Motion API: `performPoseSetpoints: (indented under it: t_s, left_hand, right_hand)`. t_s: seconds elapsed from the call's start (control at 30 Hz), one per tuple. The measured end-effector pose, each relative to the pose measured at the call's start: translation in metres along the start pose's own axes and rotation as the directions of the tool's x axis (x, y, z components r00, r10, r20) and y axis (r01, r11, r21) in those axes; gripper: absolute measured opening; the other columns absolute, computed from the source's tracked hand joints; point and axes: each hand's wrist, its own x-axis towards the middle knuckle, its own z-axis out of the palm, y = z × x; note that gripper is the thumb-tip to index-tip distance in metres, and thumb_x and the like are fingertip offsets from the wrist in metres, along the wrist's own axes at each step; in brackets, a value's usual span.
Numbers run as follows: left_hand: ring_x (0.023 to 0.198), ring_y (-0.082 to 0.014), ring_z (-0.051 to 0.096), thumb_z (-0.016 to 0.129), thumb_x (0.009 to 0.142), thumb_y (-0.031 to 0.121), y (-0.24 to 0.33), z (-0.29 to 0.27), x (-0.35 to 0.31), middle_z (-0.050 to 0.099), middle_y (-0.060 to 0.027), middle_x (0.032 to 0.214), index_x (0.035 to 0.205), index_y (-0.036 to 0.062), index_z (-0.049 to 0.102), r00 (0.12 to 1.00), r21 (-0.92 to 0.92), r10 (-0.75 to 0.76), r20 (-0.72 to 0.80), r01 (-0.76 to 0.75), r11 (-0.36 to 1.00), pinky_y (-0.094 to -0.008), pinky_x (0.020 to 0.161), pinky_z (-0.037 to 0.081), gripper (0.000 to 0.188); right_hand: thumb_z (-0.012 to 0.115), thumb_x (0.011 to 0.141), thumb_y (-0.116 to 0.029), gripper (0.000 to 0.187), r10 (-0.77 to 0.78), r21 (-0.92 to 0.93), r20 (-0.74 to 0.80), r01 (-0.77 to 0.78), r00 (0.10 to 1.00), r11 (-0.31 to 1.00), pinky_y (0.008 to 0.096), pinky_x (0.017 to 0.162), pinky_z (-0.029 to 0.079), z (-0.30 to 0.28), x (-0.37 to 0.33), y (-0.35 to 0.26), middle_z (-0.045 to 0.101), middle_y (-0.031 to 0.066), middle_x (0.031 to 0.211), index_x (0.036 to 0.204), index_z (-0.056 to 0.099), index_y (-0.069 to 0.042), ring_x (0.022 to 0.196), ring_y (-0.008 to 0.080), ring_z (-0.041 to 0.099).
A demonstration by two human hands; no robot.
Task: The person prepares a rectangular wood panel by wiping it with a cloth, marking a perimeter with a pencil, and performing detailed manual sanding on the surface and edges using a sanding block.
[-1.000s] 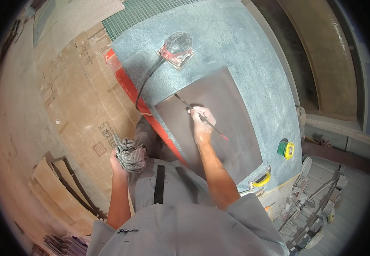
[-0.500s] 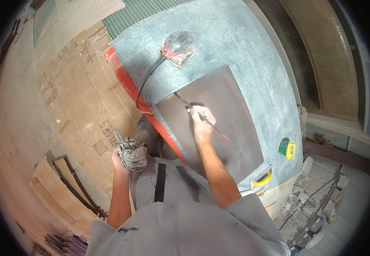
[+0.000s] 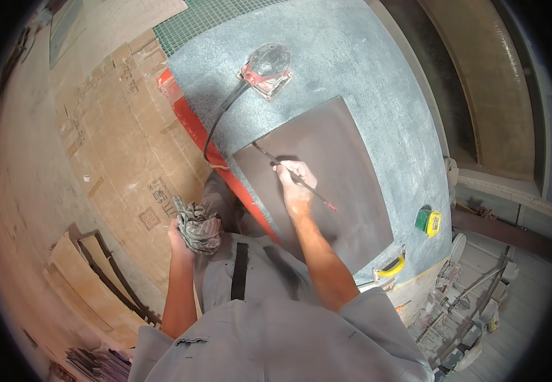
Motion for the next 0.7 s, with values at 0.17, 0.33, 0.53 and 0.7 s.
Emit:
performPoseSetpoints:
  t_s: [0.17,0.33,0.53,0.7]
  left_hand:
    - [0.097,-0.0345,0.073,0.045,0.102,0.033,-0.001,0.000,0.001,0.076,-0.0181,0.111,0.123,0.0005,0.069,1.000,0.011,0.016,0.006,-0.016,1.000,-0.0489,0.092,0.061,0.046]
    - [0.096,-0.0345,0.073,0.043,0.103,0.034,-0.001,0.001,0.001,0.076,-0.0185,0.111,0.123,-0.0001,0.069,0.999,0.013,0.016,-0.050,-0.015,1.000,-0.0483,0.092,0.062,0.047]
    - [0.095,-0.0340,0.073,0.043,0.104,0.034,0.000,-0.002,0.001,0.076,-0.0183,0.110,0.122,-0.0005,0.069,1.000,0.005,0.018,-0.024,-0.018,1.000,-0.0481,0.090,0.062,0.046]
    - [0.094,-0.0332,0.074,0.044,0.104,0.033,-0.003,-0.010,0.004,0.076,-0.0184,0.110,0.122,-0.0004,0.069,0.999,0.022,0.038,-0.032,-0.037,0.999,-0.0479,0.089,0.062,0.045]
  right_hand:
    - [0.075,0.096,-0.001,0.010,0.009,-0.013,-0.007,-0.009,1.000,1.000,0.0273,0.090,0.055,0.003,-0.002,-0.002,0.080,0.0065,0.100,0.105,0.075,-0.001,0.094,0.0119,0.072]
    - [0.075,0.096,-0.002,0.008,0.008,-0.026,0.032,-0.007,0.999,1.000,0.0281,0.091,0.055,0.006,-0.005,0.001,0.079,0.0063,0.101,0.103,0.075,0.000,0.094,0.0116,0.071]
    - [0.075,0.097,-0.002,0.010,-0.019,-0.085,0.027,0.022,0.999,0.996,0.0279,0.092,0.056,0.002,-0.003,-0.005,0.080,0.0079,0.100,0.106,0.073,0.001,0.096,0.0130,0.072]
    - [0.076,0.096,-0.003,0.009,-0.032,-0.061,0.002,0.032,0.999,0.998,0.0284,0.090,0.056,-0.004,-0.001,0.006,0.079,0.0068,0.099,0.105,0.074,0.001,0.095,0.0128,0.072]
